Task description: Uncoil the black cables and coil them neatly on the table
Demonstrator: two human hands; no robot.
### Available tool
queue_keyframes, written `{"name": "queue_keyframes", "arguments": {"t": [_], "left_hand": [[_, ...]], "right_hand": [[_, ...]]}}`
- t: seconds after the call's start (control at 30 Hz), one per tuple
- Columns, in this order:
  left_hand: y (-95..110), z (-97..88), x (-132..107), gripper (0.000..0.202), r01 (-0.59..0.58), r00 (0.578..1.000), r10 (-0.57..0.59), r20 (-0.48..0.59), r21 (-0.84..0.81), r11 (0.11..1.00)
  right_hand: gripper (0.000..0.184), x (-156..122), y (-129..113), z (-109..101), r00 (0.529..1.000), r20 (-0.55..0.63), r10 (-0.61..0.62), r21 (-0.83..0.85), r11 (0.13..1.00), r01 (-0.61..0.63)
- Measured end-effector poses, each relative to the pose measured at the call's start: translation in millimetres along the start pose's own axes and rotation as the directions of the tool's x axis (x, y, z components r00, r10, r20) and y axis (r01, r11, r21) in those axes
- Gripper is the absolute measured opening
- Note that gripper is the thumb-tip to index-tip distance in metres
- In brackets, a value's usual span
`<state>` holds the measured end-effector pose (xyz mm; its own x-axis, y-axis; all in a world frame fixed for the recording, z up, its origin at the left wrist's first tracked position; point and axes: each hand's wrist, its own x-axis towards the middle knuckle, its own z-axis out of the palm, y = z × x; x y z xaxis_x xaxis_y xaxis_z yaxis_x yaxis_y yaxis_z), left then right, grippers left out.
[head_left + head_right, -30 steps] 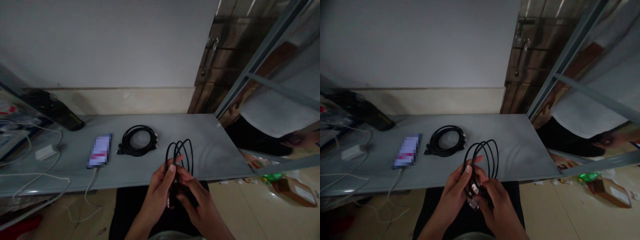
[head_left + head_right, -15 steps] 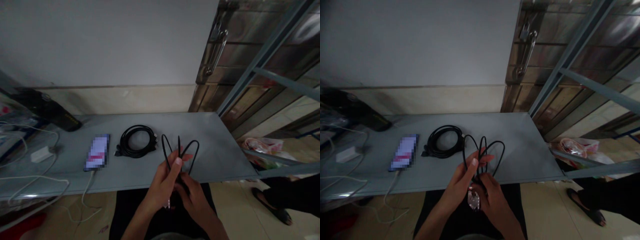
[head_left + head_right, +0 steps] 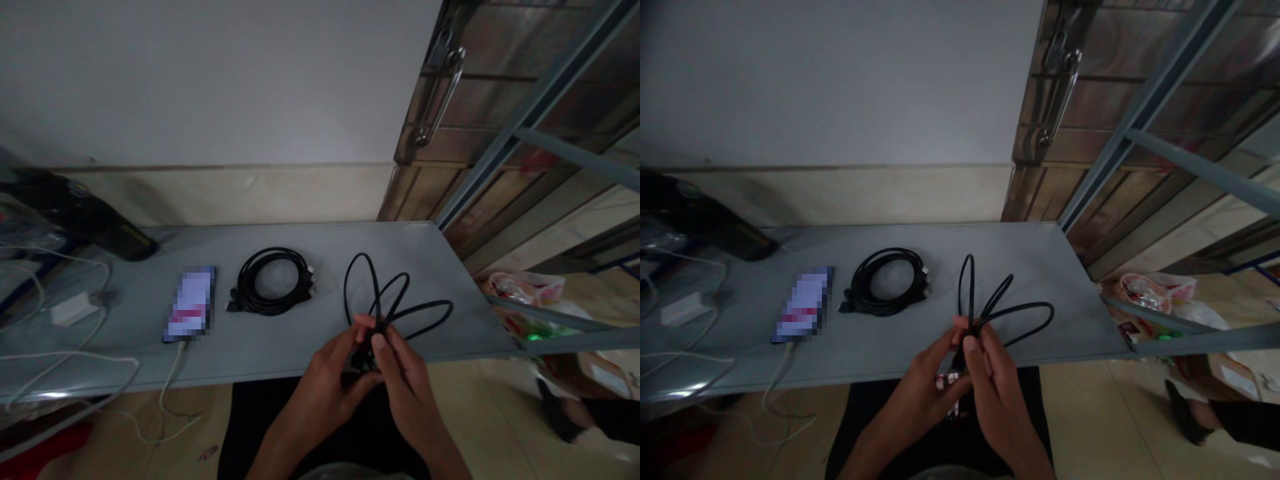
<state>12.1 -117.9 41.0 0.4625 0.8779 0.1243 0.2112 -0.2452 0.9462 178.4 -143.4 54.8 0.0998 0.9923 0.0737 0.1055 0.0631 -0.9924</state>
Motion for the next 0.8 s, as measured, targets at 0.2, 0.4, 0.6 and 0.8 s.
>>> {"name": "queue_keyframes", "arguments": {"t": [0.2, 0.4, 0.6, 0.8], "left_hand": [[15.1, -4.1, -5.7, 0.049, 0.05, 0.999, -0.051, -0.006, -0.066, 0.997], [24.2, -11.0, -19.0, 0.054, 0.058, 0.998, -0.055, 0.03, -0.143, 0.988], [23.1, -13.0, -32.4, 0.045, 0.124, 0.983, -0.14, -0.121, -0.131, 0.984], [31.0, -16.5, -33.2, 0.046, 0.131, 0.986, -0.146, -0.075, -0.177, 0.975]], "right_hand": [[0.025, -2.7, -11.7, 4.5, 0.993, -0.001, -0.12, 0.035, 0.992, 0.119], [0.03, -3.6, -17.3, -3.9, 0.998, 0.053, -0.044, 0.028, 0.999, 0.043], [0.042, -8.6, -14.9, -8.1, 0.999, 0.025, 0.035, 0.055, 0.998, -0.036], [0.038, -9.9, -10.6, -4.2, 1.0, 0.013, 0.024, 0.114, 0.993, -0.025]]}}
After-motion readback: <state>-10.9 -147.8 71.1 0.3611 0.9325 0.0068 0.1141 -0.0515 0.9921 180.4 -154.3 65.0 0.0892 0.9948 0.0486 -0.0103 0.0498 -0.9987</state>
